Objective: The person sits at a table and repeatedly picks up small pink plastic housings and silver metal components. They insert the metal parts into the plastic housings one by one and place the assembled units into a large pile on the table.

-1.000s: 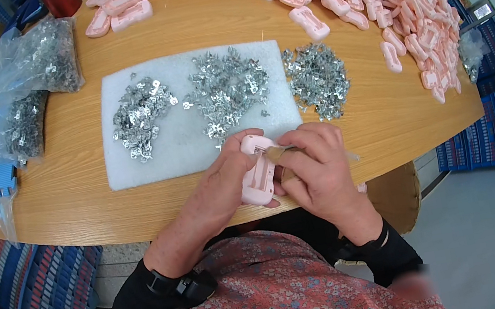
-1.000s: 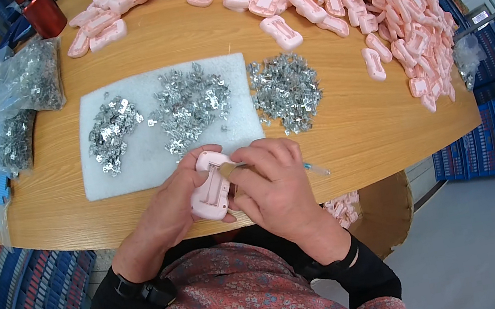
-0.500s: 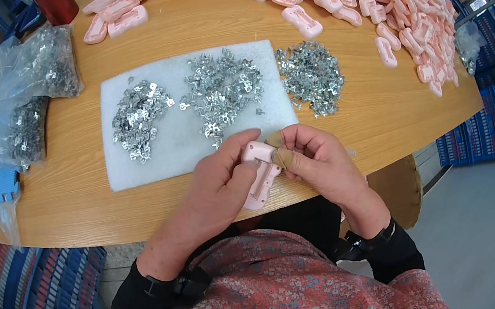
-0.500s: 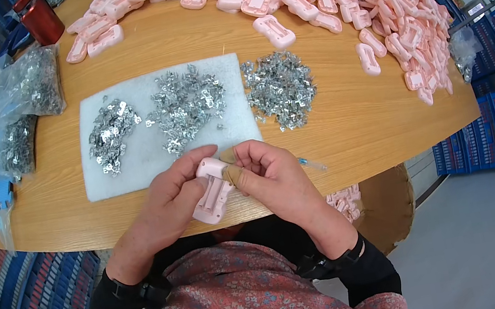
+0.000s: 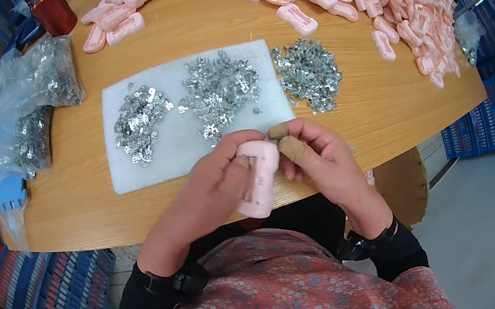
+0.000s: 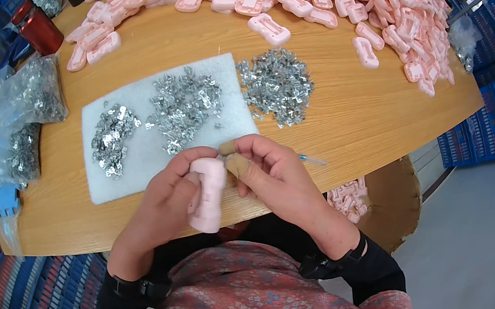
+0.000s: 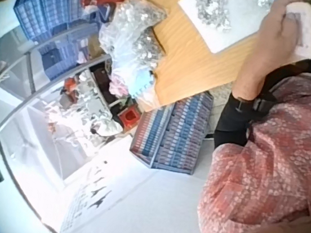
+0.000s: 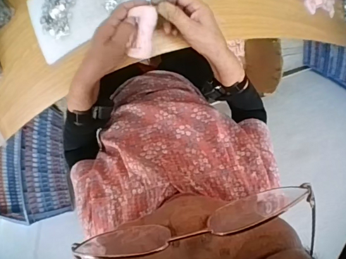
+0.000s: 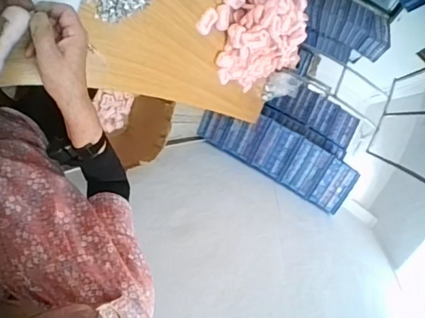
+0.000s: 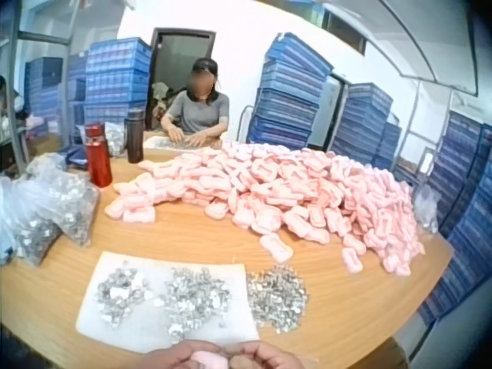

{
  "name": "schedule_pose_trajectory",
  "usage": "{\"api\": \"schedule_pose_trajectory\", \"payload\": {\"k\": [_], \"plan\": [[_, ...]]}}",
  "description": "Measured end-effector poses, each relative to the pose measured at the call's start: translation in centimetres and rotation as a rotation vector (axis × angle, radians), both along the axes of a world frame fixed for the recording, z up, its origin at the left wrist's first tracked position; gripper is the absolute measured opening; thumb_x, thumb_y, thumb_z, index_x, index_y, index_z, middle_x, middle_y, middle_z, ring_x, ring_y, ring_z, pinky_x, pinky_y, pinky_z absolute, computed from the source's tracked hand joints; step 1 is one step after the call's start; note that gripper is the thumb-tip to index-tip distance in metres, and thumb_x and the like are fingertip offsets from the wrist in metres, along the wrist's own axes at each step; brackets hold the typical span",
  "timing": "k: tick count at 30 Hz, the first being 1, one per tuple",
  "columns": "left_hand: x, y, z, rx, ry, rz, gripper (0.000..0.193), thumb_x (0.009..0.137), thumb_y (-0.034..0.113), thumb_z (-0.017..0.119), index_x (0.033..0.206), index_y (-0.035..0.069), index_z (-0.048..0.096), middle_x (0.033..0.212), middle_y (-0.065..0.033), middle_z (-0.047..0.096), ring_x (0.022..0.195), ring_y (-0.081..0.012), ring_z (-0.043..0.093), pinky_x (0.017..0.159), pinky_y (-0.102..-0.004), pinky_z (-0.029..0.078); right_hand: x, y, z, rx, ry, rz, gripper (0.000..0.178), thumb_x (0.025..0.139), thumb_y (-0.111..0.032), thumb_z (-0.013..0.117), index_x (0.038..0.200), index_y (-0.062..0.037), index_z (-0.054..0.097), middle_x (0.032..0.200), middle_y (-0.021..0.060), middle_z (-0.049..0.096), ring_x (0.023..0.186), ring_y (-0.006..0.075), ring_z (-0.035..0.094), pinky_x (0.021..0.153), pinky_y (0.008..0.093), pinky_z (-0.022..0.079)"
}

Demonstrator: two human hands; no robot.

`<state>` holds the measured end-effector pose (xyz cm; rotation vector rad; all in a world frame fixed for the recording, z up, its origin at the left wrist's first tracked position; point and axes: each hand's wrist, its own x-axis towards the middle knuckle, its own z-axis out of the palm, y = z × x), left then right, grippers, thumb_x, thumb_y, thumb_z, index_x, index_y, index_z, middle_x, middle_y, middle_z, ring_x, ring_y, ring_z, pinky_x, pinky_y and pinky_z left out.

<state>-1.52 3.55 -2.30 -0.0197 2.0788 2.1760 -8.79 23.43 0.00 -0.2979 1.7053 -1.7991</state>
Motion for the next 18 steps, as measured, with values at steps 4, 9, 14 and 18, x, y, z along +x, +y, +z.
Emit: {"api": "schedule_pose_trajectory", "payload": {"k": [4, 9, 14, 18], "plan": [[0.1, -1.0, 0.2, 0.840, -0.333, -0.017, 0.036, 0.102, 0.018, 0.043, 0.135, 0.005, 0.049, 0.094, -0.0036, 0.055, 0.072, -0.0136, 0.052, 0.065, -0.0277, 0.045, 0.8, -0.3, -0.7, 0.000, 0.177, -0.035, 0.026, 0.098, -0.009, 0.062, 0.121, 0.0022, 0.061, 0.093, 0.0009, 0.062, 0.076, 0.0069, 0.056, 0.067, 0.0218, 0.046], [0.3, -1.4, 0.2, 0.976, -0.349, -0.027, 0.040, 0.103, 0.028, 0.043, 0.136, 0.005, 0.047, 0.089, -0.0024, 0.049, 0.067, -0.0118, 0.044, 0.058, -0.0270, 0.035, 1.2, -1.3, -0.9, 0.126, 0.676, 0.075, 0.034, 0.091, -0.002, 0.062, 0.124, -0.0024, 0.062, 0.088, 0.0073, 0.057, 0.071, 0.0128, 0.054, 0.062, 0.0262, 0.045], [0.5, -1.2, 0.2, 0.986, -0.399, 0.022, 0.041, 0.104, 0.030, 0.041, 0.135, 0.005, 0.049, 0.085, -0.0015, 0.050, 0.065, -0.0114, 0.042, 0.057, -0.0262, 0.032, 1.6, -2.2, -0.6, 0.118, 0.704, 0.104, 0.036, 0.086, -0.001, 0.063, 0.122, -0.0018, 0.064, 0.089, 0.0102, 0.057, 0.069, 0.0204, 0.057, 0.063, 0.0310, 0.047], [0.5, -1.0, 0.5, 0.959, -0.432, 0.060, 0.038, 0.104, 0.026, 0.042, 0.136, 0.005, 0.049, 0.082, -0.0009, 0.052, 0.066, -0.0111, 0.044, 0.057, -0.0259, 0.033, 1.6, -2.2, -1.2, 0.043, 0.752, 0.102, 0.035, 0.086, -0.002, 0.063, 0.120, -0.0009, 0.064, 0.089, 0.0116, 0.058, 0.072, 0.0243, 0.059, 0.065, 0.0338, 0.048]]}}
